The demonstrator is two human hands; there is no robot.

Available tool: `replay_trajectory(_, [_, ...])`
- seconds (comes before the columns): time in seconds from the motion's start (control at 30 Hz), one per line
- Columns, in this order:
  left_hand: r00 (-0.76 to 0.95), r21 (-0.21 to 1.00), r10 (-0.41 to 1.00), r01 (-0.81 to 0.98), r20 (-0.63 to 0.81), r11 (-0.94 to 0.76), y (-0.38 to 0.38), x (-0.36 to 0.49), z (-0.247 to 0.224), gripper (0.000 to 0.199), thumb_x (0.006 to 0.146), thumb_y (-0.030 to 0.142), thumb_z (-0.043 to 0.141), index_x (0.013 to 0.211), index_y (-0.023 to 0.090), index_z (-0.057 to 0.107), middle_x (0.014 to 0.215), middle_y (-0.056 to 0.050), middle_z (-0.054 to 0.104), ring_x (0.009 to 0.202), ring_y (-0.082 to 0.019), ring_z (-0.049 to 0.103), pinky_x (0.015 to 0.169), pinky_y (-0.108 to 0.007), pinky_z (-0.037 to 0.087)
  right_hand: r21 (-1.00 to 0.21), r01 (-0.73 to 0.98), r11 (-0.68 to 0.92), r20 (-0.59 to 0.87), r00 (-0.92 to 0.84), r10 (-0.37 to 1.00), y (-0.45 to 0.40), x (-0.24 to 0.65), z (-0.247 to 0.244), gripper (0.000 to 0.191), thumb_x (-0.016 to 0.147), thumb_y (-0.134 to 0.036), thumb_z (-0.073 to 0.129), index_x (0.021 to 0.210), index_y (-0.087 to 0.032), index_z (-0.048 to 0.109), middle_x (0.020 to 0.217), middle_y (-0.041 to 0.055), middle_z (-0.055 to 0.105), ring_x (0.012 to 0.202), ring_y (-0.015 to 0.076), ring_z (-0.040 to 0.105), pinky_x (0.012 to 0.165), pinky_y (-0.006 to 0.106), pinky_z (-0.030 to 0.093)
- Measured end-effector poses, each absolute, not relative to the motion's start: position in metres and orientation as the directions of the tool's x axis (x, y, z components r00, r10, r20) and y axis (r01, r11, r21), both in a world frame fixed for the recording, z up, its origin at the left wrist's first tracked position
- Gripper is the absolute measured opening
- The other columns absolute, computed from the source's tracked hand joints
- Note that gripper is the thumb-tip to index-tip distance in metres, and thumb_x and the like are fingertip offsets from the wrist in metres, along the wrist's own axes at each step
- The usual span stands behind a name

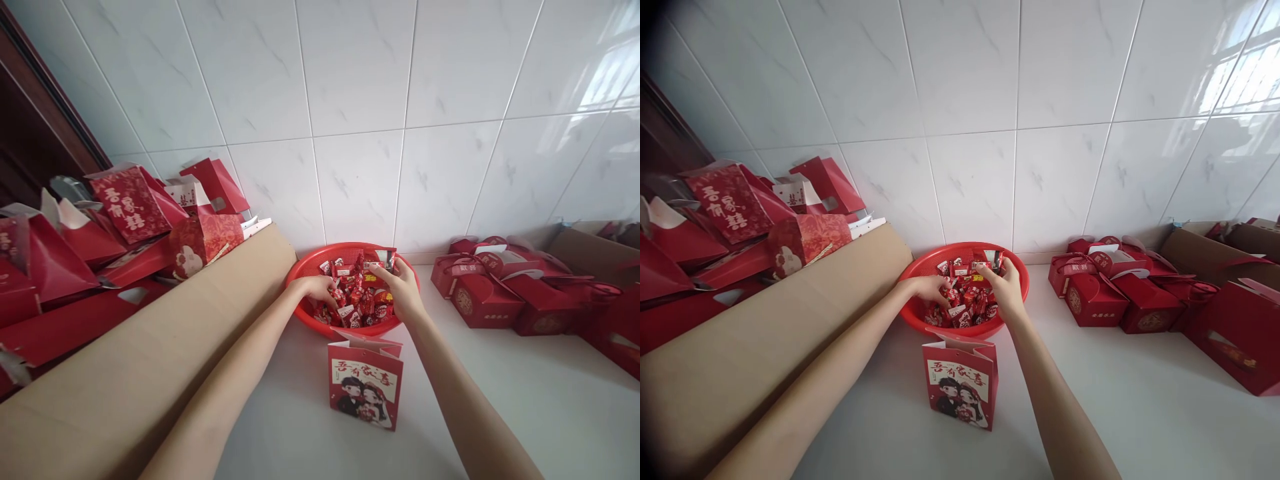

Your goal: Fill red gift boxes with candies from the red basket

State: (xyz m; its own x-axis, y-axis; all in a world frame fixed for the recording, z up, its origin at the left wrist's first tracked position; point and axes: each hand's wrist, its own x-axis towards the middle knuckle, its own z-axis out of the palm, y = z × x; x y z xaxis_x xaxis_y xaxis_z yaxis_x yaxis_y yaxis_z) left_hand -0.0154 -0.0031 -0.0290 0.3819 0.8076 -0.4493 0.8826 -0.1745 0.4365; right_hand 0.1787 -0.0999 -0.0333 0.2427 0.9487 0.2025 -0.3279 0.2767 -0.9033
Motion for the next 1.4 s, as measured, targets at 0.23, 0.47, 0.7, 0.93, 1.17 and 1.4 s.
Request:
replay_trajectory(0.23, [0.438,0.44,0.805,0.862,-0.399,-0.251,-0.008,-0.013,-0.021,0.039,0.056,0.037,0.082,0.089,0.022,0.068,0.086,-0.001,0.069,0.078,-0.021,0.065,0.052,-0.02,0.046,-0.898,-0.327,0.295,0.223,0.242,0.944,-0.099,0.179,-0.035,0.036,0.065,-0.04,0.085,0.087,-0.021,0.065,0.084,0.0024,0.074,0.081,0.0233,0.071,0.072,0.035,0.059])
replay_trajectory(0.47, [0.458,0.319,0.798,0.881,-0.391,-0.349,-0.015,0.003,-0.021,0.06,0.04,0.029,0.089,0.097,0.022,0.07,0.111,-0.009,0.07,0.09,-0.029,0.067,0.055,-0.024,0.048,-0.9,-0.318,0.298,0.231,0.232,0.945,-0.098,0.18,-0.037,0.037,0.065,-0.043,0.085,0.087,-0.022,0.064,0.085,0.0026,0.075,0.081,0.0241,0.072,0.07,0.035,0.059])
replay_trajectory(0.7, [0.505,0.321,0.801,0.854,-0.321,-0.41,-0.017,0.005,-0.021,0.025,0.055,0.019,0.08,0.077,0.022,0.068,0.074,-0.001,0.066,0.071,-0.022,0.063,0.059,-0.026,0.045,-0.897,-0.328,0.296,0.228,0.229,0.946,-0.099,0.179,-0.035,0.035,0.065,-0.04,0.085,0.086,-0.022,0.064,0.085,0.0022,0.074,0.082,0.0234,0.071,0.072,0.035,0.058])
replay_trajectory(0.93, [0.513,0.392,0.844,0.816,-0.154,-0.424,-0.014,0.001,-0.016,0.025,0.064,0.024,0.08,0.086,0.021,0.071,0.086,-0.001,0.071,0.084,-0.022,0.066,0.067,-0.024,0.047,-0.933,0.032,0.358,0.35,0.313,0.883,-0.098,0.179,-0.042,0.029,0.073,-0.042,0.076,0.08,-0.025,0.053,0.077,-0.0013,0.066,0.074,0.0211,0.062,0.066,0.033,0.048])
replay_trajectory(1.17, [0.405,0.415,0.911,0.818,0.074,-0.398,-0.004,0.0,-0.021,0.046,0.07,0.015,0.076,0.116,0.021,0.071,0.124,-0.006,0.071,0.114,-0.026,0.065,0.09,-0.026,0.049,-0.722,0.672,0.163,0.401,0.215,0.89,-0.106,0.166,-0.036,0.016,0.087,-0.019,0.058,0.101,-0.024,0.051,0.101,0.011,0.07,0.092,0.031,0.064,0.07,0.036,0.041])
replay_trajectory(1.4, [0.22,0.363,0.942,0.881,0.253,-0.303,0.004,0.001,-0.017,0.052,0.082,0.015,0.063,0.134,0.021,0.061,0.136,-0.008,0.065,0.128,-0.026,0.058,0.108,-0.032,0.043,-0.335,0.939,0.078,0.375,0.057,0.925,-0.114,0.153,-0.027,0.028,0.093,-0.007,0.044,0.12,-0.013,0.049,0.111,0.0157,0.069,0.102,0.0307,0.064,0.085,0.038,0.041])
